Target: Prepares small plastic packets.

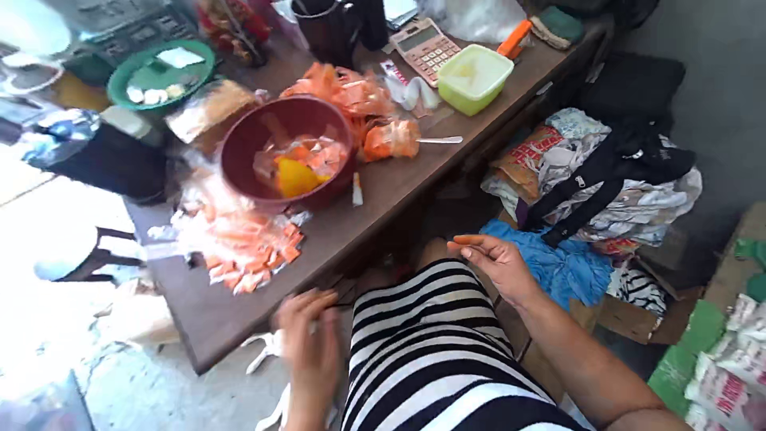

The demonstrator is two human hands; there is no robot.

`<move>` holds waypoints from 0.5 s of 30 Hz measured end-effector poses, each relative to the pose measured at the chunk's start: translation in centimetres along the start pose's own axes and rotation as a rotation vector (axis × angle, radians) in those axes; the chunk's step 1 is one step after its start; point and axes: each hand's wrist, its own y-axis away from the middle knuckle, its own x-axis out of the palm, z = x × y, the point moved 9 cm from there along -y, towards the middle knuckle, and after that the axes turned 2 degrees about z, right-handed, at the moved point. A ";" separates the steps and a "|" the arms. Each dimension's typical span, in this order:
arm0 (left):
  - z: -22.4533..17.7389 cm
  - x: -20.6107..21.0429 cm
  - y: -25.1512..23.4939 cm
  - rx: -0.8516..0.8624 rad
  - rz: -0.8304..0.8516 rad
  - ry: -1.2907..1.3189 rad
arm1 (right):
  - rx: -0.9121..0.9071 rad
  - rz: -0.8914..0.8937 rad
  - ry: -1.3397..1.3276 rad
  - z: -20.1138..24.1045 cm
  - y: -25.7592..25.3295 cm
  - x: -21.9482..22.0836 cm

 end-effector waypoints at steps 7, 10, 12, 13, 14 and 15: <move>-5.8 10.9 -0.1 -0.074 0.550 0.619 | -0.227 0.177 0.420 5.0 5.1 7.8; -6.3 10.5 0.4 -0.056 0.524 0.658 | -0.274 0.144 0.493 6.1 6.2 8.8; -6.2 9.9 0.9 0.025 0.462 0.627 | -0.294 0.113 0.475 6.8 6.5 8.9; -6.1 9.4 1.2 0.072 0.453 0.598 | -0.293 0.103 0.459 7.2 6.6 8.9; -5.9 8.9 1.7 0.106 0.449 0.562 | -0.289 0.096 0.443 7.5 6.5 8.8; -5.4 8.3 2.3 0.118 0.446 0.539 | -0.289 0.083 0.435 8.0 6.4 8.5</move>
